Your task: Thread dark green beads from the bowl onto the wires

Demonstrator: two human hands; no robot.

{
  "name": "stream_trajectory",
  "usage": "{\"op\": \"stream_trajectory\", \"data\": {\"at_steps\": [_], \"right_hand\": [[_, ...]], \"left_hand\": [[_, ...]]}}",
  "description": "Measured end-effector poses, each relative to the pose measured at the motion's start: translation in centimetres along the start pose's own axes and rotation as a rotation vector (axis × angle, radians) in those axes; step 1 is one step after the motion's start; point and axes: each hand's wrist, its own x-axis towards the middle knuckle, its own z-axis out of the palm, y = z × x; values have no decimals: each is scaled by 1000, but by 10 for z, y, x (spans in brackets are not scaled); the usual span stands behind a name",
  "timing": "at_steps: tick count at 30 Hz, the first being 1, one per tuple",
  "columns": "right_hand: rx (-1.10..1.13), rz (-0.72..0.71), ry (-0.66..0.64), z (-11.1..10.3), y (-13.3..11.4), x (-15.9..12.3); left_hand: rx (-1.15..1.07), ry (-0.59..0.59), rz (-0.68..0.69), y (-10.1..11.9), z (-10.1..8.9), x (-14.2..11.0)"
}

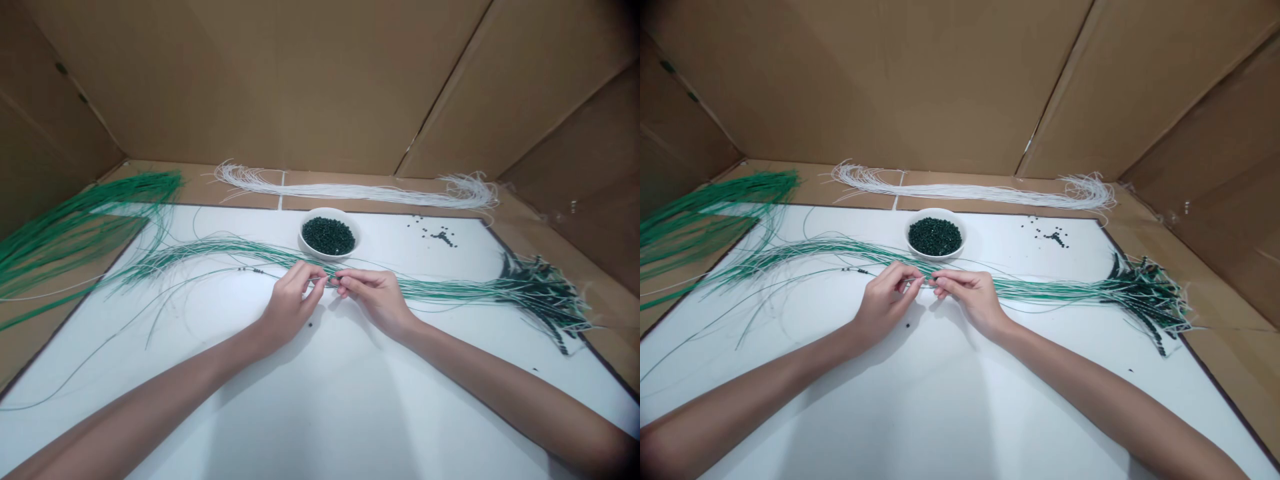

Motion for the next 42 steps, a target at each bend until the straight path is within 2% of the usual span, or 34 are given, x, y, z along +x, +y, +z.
{"op": "stream_trajectory", "data": {"at_steps": [4,12,18,26,42], "right_hand": [[-75,-26,18,1,-1,-2],[-333,-177,94,2,-2,-9],[-223,-99,141,4,-4,-8],[-127,-72,101,5,-4,-6],[-215,-98,133,5,-4,-8]], "left_hand": [[12,-17,19,0,0,-1],[41,-24,93,-2,2,-3],[39,22,85,-2,2,-3],[30,43,95,-1,2,-3],[37,-1,118,-4,3,-4]]}}
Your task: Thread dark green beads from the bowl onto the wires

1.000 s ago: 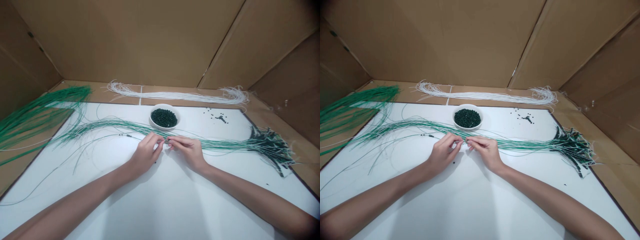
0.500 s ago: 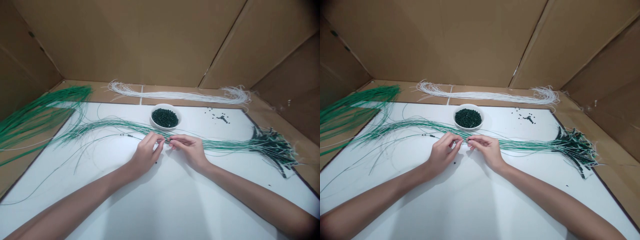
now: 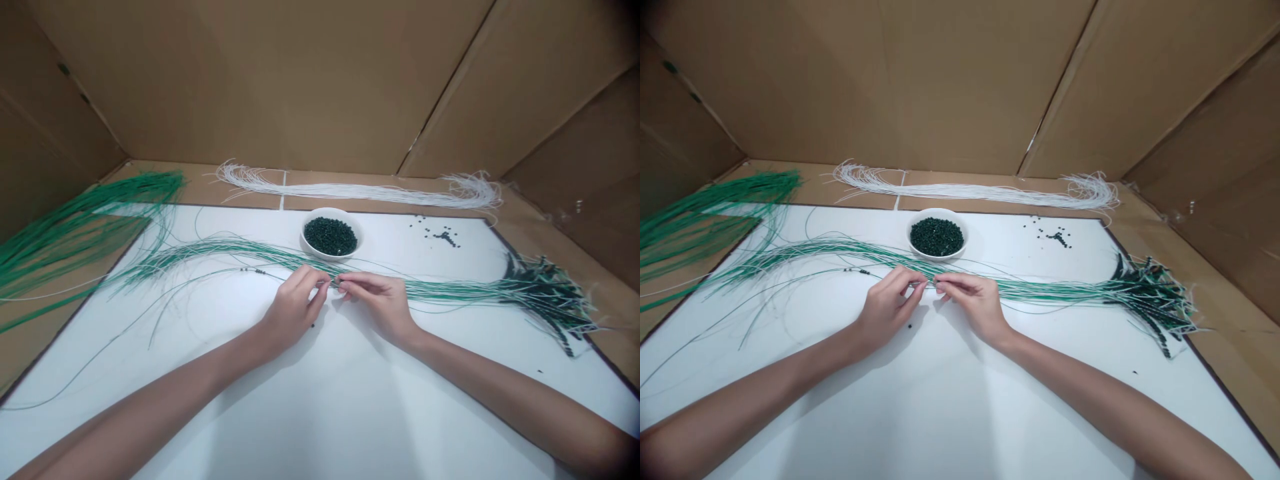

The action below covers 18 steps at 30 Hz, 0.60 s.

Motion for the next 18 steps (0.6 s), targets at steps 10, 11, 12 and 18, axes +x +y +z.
{"op": "stream_trajectory", "data": {"at_steps": [10,11,12,18], "right_hand": [[29,40,-132,-3,3,3],[29,45,-144,-4,3,4],[32,48,-154,-4,3,4],[77,74,-169,-4,1,6]], "left_hand": [[-16,-9,56,0,0,0],[-22,-11,64,0,1,0],[-28,-12,67,0,1,0],[-50,-17,1,0,1,0]]}}
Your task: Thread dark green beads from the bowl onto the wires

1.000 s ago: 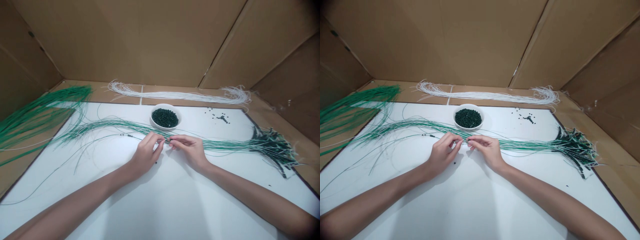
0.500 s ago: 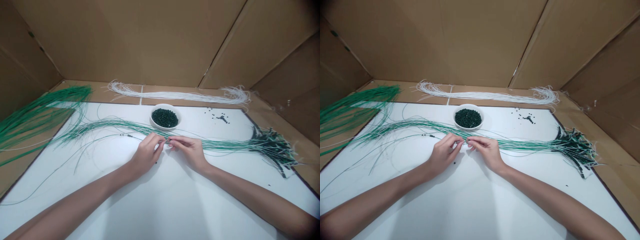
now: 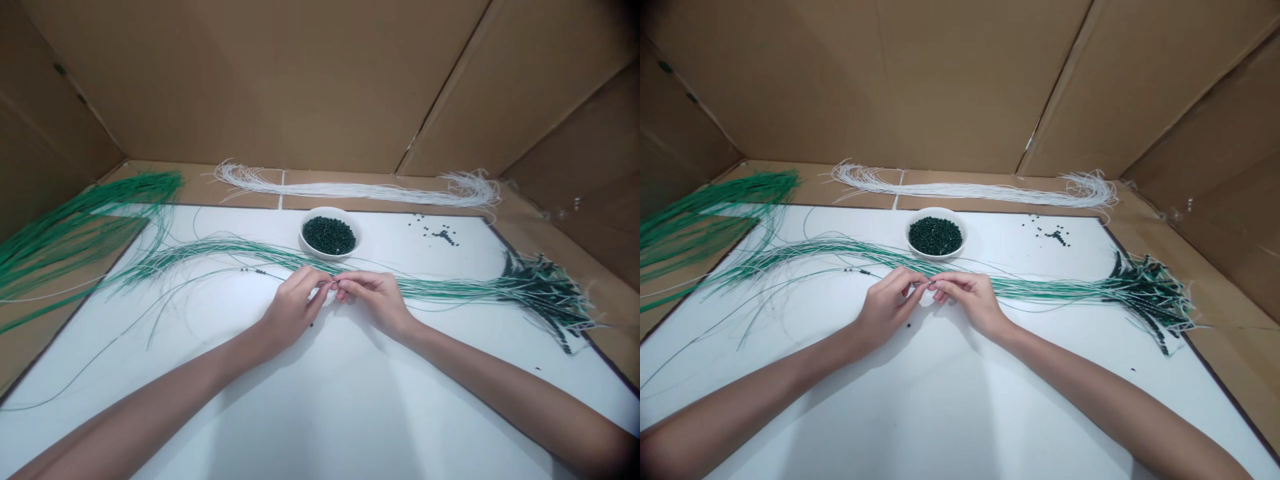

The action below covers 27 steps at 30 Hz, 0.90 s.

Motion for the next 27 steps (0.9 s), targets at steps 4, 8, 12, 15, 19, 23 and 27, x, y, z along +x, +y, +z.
{"op": "stream_trajectory", "data": {"at_steps": [4,8,12,15,19,23,27], "right_hand": [[68,12,2,2,-1,1],[98,15,3,2,-1,0],[63,12,-3,2,-1,-1],[29,25,-9,2,-2,-2],[23,35,4,4,-2,-2],[9,12,27,5,-2,-3],[-36,-2,44,4,-3,-4]], "left_hand": [[-7,-1,-16,2,-1,1],[-10,-22,-19,2,-3,1],[3,-18,-26,2,-3,0],[12,-8,-33,1,-3,0],[18,-16,-33,2,-2,0],[6,-20,-12,2,-2,1],[0,-24,-11,3,-3,1]]}}
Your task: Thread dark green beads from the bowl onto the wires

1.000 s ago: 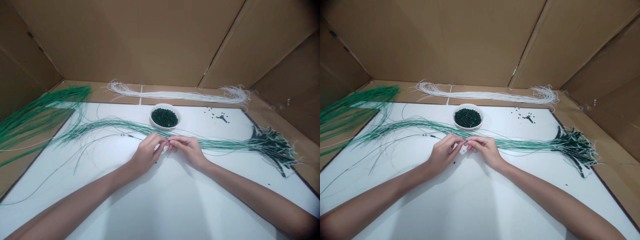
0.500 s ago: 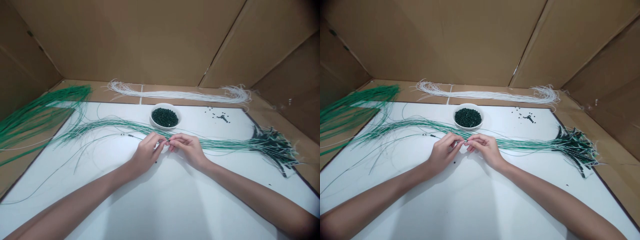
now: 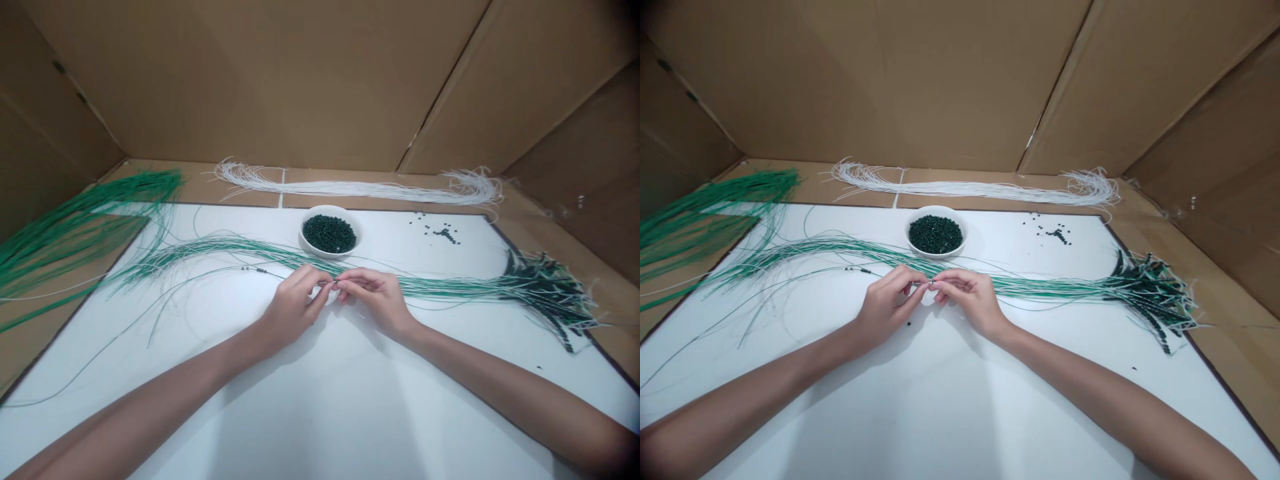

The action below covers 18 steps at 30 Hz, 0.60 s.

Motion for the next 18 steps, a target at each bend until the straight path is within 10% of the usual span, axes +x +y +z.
{"op": "stream_trajectory", "data": {"at_steps": [18], "right_hand": [[-83,-40,23,0,3,-1]], "left_hand": [[38,-5,18,-2,1,0]]}}
